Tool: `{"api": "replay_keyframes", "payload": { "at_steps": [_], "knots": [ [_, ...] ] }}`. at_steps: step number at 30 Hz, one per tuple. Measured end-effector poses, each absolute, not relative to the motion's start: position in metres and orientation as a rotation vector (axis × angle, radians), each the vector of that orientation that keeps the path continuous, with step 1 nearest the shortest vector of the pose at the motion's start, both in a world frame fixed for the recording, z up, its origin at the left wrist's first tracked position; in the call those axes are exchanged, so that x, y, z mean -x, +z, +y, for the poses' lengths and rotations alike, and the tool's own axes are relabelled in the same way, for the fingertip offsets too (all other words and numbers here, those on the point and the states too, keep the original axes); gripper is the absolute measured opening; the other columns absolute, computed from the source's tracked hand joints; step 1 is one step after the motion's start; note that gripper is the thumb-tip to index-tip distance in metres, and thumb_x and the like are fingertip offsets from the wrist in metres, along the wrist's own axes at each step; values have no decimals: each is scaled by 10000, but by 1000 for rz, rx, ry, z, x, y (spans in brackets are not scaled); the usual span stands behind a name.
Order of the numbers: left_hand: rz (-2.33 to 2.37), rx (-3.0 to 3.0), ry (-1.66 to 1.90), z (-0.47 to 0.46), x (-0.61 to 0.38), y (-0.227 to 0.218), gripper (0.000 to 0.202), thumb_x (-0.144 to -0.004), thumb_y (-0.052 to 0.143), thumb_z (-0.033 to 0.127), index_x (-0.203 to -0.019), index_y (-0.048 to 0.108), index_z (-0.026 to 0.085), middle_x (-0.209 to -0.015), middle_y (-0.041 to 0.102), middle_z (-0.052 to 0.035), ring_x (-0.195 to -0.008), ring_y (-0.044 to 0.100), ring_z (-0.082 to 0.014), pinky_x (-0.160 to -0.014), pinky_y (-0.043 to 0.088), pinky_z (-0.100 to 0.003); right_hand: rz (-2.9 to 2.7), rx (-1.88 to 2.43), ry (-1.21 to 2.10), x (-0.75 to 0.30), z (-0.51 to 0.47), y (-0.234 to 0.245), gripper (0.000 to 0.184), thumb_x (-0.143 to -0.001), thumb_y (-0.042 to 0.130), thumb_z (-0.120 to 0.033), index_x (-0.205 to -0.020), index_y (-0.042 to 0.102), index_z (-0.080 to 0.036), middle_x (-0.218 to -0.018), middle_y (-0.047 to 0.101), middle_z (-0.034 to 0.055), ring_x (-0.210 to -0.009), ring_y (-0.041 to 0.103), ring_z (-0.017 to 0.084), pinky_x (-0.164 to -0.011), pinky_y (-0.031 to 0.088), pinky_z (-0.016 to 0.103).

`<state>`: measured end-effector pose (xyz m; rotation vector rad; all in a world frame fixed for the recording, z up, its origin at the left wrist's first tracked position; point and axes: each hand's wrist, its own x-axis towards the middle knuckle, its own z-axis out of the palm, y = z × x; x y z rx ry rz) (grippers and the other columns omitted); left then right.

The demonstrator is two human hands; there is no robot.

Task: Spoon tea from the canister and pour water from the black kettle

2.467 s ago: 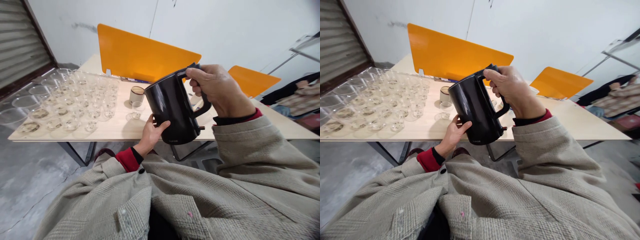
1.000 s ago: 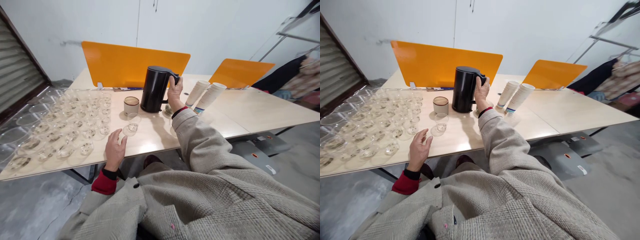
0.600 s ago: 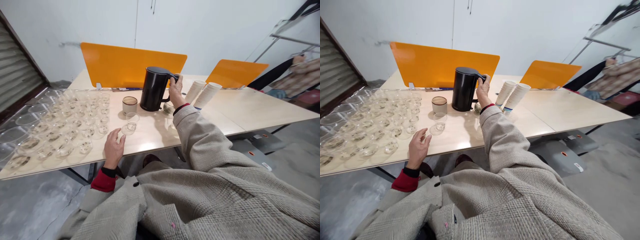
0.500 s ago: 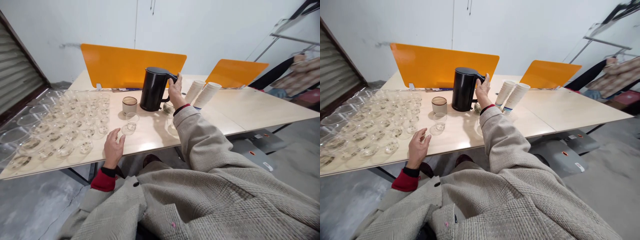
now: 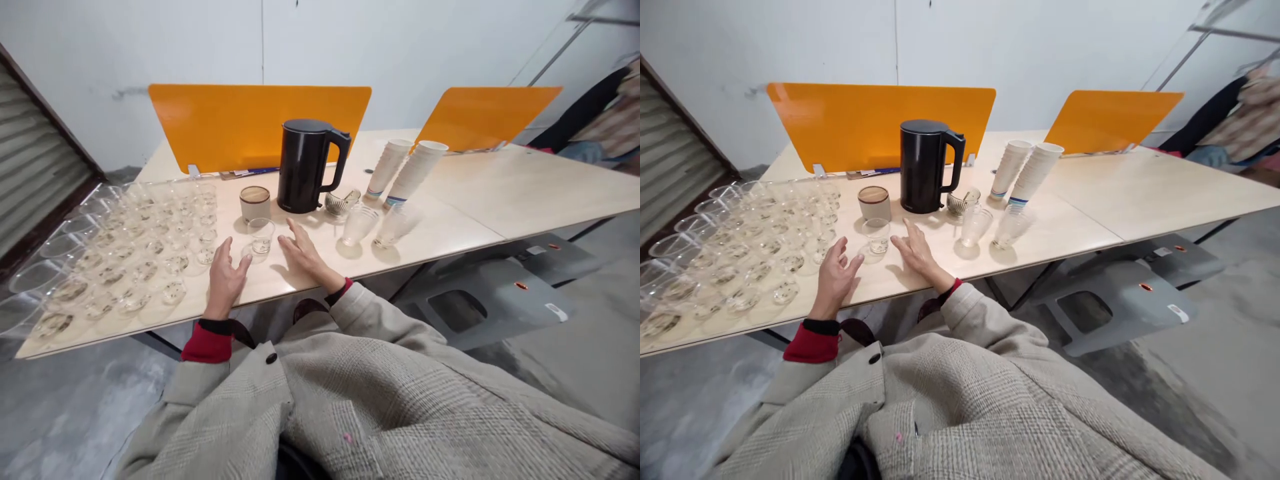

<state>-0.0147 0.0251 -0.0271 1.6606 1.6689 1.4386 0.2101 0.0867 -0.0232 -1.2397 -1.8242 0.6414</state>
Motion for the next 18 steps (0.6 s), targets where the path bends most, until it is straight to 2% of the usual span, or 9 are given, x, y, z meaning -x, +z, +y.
{"api": "replay_keyframes", "payload": {
  "at_steps": [3,5,9,13,15,18],
  "knots": [
    [1642,-1706,1377,42,16,-30,780,-874,760,457,-1567,515,195,-1619,543,-203,-1472,563,-356,-1204,499,-538,-1878,1214,745,-205,98,-16,975,-949,530,-817,-1682,384,-192,-1721,414,201,-1620,376,339,-1327,318,534],
    [1640,-1755,1339,49,17,-33,797,-897,741,465,-1604,473,210,-1640,529,-192,-1487,551,-351,-1226,475,-544,-1914,1190,773,-202,98,-13,1041,-932,545,-832,-1700,348,-158,-1720,412,211,-1613,391,332,-1332,319,497],
    [1658,-1841,1247,51,20,-36,834,-887,740,437,-1633,439,218,-1660,511,-189,-1527,510,-362,-1257,434,-568,-2041,1157,744,-200,91,-11,1096,-932,563,-805,-1719,266,-102,-1726,391,235,-1618,382,339,-1329,306,494],
    [1671,-1899,1102,50,18,-30,912,-828,753,357,-1646,413,141,-1686,469,-217,-1587,426,-374,-1307,362,-554,-2096,1134,700,-200,91,-12,1064,-911,672,-684,-1707,269,-104,-1665,487,234,-1566,461,361,-1277,370,521],
    [1697,-1910,1040,48,16,-26,920,-822,738,337,-1644,405,94,-1684,465,-238,-1592,416,-378,-1317,344,-538,-2105,1132,692,-199,91,-12,1002,-907,706,-603,-1696,297,-141,-1632,539,213,-1524,512,372,-1248,398,543],
    [1706,-1931,1008,45,13,-21,887,-839,711,336,-1646,412,121,-1666,504,-211,-1578,434,-375,-1291,381,-545,-2126,1140,688,-199,91,-10,947,-910,713,-525,-1689,313,-164,-1600,583,188,-1485,557,371,-1228,417,544]
  ]
}}
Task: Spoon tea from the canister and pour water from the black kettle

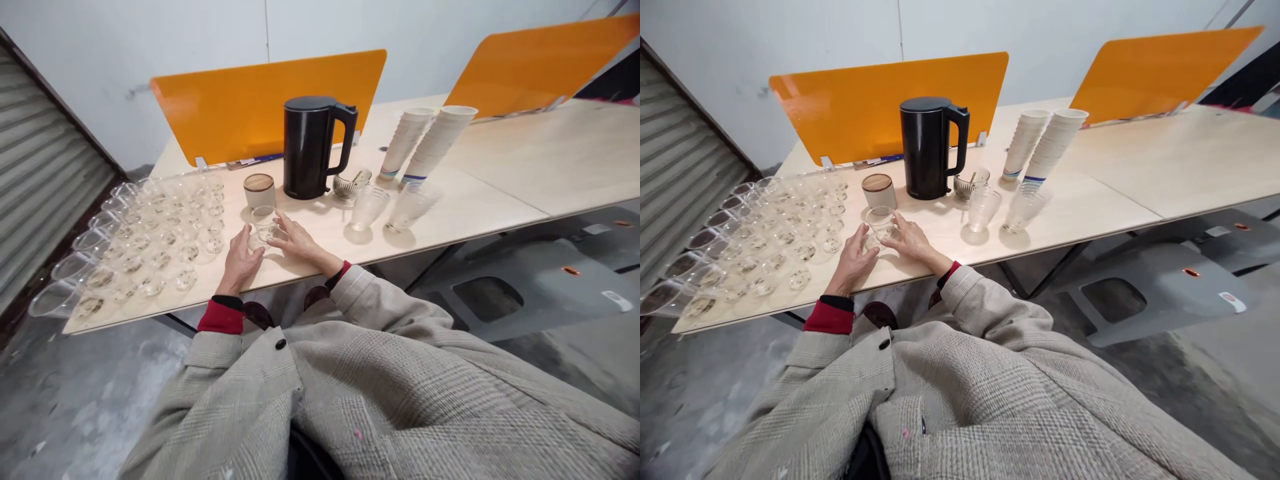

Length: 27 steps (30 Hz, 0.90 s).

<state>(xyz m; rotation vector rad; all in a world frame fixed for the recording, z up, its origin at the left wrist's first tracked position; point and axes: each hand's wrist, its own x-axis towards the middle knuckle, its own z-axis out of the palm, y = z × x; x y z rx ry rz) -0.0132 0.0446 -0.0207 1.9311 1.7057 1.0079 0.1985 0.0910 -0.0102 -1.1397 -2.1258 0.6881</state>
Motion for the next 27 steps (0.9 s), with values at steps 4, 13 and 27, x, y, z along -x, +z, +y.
{"api": "replay_keyframes", "payload": {
  "at_steps": [4,13,27],
  "knots": [
    [1653,-1948,1002,38,13,-16,874,-846,682,331,-1656,413,144,-1627,566,-175,-1508,509,-362,-1174,505,-504,-2152,1154,675,-198,89,-10,970,-911,708,-489,-1689,289,-89,-1593,584,214,-1477,567,355,-1242,413,504],
    [1653,-1861,1094,30,12,-18,817,-859,648,304,-1639,446,164,-1496,685,-147,-1339,646,-295,-1151,521,-474,-2150,1120,670,-202,83,-17,950,-908,703,-479,-1695,317,-113,-1565,619,190,-1468,574,341,-1257,392,500],
    [1773,-2208,836,34,10,-24,701,-912,488,217,-1606,472,118,-1650,532,-194,-1581,448,-324,-1339,278,-579,-2148,1535,311,-225,73,-9,791,-1033,537,-464,-1670,337,-39,-1676,456,261,-1539,451,395,-1275,339,568]
  ]
}}
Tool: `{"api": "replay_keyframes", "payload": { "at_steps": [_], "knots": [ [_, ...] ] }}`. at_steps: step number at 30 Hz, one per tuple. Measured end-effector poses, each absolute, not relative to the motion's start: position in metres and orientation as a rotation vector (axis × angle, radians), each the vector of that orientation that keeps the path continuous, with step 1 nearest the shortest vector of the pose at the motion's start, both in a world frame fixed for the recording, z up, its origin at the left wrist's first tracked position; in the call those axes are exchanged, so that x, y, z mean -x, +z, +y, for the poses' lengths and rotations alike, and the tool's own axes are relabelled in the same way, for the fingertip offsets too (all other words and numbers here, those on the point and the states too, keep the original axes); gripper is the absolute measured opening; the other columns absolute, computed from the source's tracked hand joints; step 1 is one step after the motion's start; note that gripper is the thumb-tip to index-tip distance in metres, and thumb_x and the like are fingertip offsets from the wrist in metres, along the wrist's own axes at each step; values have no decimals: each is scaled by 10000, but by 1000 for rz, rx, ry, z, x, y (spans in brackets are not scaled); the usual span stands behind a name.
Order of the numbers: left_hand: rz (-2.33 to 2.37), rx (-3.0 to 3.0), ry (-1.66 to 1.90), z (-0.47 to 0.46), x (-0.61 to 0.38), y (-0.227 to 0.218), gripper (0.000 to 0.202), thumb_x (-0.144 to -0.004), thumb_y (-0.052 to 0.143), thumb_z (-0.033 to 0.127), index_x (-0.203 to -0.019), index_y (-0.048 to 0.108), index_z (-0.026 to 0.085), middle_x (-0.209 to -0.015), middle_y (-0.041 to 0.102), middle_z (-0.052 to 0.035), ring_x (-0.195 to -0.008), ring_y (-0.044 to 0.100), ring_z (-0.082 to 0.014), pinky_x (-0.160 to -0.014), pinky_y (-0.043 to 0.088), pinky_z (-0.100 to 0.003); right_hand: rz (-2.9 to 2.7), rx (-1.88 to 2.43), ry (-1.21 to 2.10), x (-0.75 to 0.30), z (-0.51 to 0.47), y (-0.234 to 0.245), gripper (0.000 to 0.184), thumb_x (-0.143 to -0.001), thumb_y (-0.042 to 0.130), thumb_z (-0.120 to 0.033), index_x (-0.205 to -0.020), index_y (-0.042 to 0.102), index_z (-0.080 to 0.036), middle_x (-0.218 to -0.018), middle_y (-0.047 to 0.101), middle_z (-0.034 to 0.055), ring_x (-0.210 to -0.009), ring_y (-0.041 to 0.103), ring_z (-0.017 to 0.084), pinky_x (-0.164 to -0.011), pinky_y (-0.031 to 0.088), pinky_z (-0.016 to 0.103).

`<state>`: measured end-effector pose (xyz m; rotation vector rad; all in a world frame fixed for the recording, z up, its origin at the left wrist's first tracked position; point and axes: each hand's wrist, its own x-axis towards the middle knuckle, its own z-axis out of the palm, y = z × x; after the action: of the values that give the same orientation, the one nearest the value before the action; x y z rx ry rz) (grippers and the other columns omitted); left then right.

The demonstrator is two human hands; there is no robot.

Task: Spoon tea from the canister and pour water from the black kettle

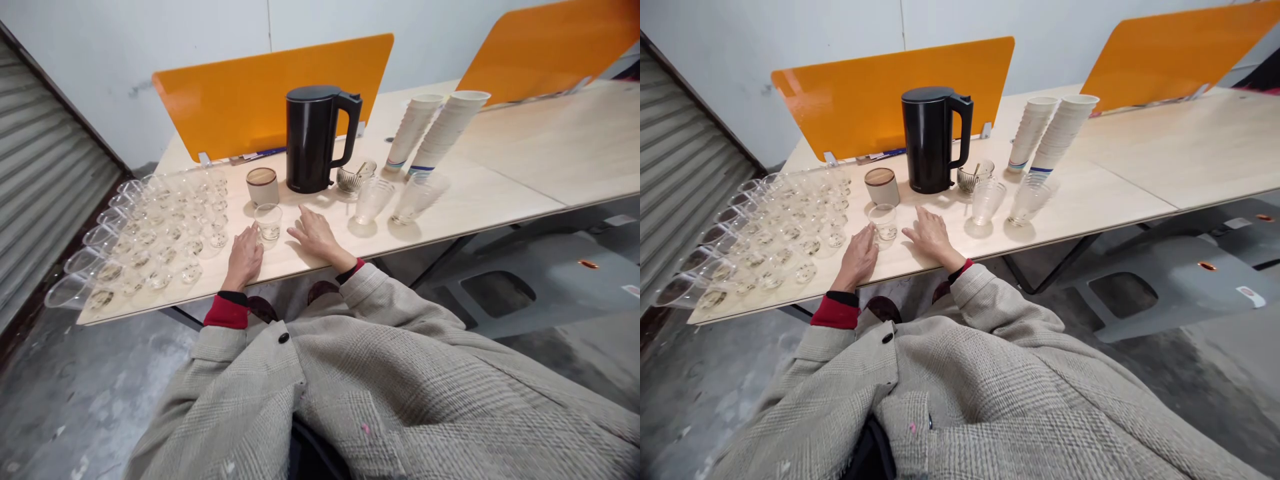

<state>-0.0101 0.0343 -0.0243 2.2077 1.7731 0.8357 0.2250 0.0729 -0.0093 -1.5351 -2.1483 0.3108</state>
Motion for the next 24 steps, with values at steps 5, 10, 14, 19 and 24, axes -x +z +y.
{"api": "replay_keyframes", "payload": {
  "at_steps": [5,10,14,19,24],
  "knots": [
    [1777,-2135,787,30,8,-14,677,-931,471,245,-1607,498,208,-1658,536,-130,-1569,473,-308,-1346,191,-643,-2284,1462,333,-220,68,-3,713,-1038,504,-442,-1656,393,-105,-1705,436,215,-1557,419,406,-1294,259,675],
    [1771,-2104,789,27,6,-11,669,-930,484,237,-1598,510,224,-1597,606,-112,-1528,527,-305,-1345,141,-682,-2274,1487,318,-220,66,-2,735,-1026,543,-454,-1659,393,-111,-1676,476,219,-1527,461,403,-1287,286,661],
    [1784,-2072,821,28,8,-12,672,-922,480,233,-1592,513,200,-1530,667,-131,-1494,566,-304,-1350,179,-653,-2267,1462,368,-220,68,-1,813,-1003,608,-478,-1676,360,-95,-1716,420,216,-1573,408,400,-1304,263,653],
    [1913,-2088,941,29,10,-19,674,-929,493,227,-1595,493,126,-1633,548,-207,-1570,471,-337,-1333,277,-611,-2084,1557,308,-226,66,0,862,-1013,600,-476,-1710,278,-84,-1782,265,225,-1654,273,388,-1318,223,668],
    [1993,-2202,751,25,6,-25,621,-995,478,287,-1583,490,89,-1701,442,-232,-1637,338,-388,-1332,254,-634,-2235,1602,329,-233,59,-2,864,-1008,599,-555,-1680,346,-74,-1768,273,270,-1659,248,429,-1320,178,694]
  ]
}}
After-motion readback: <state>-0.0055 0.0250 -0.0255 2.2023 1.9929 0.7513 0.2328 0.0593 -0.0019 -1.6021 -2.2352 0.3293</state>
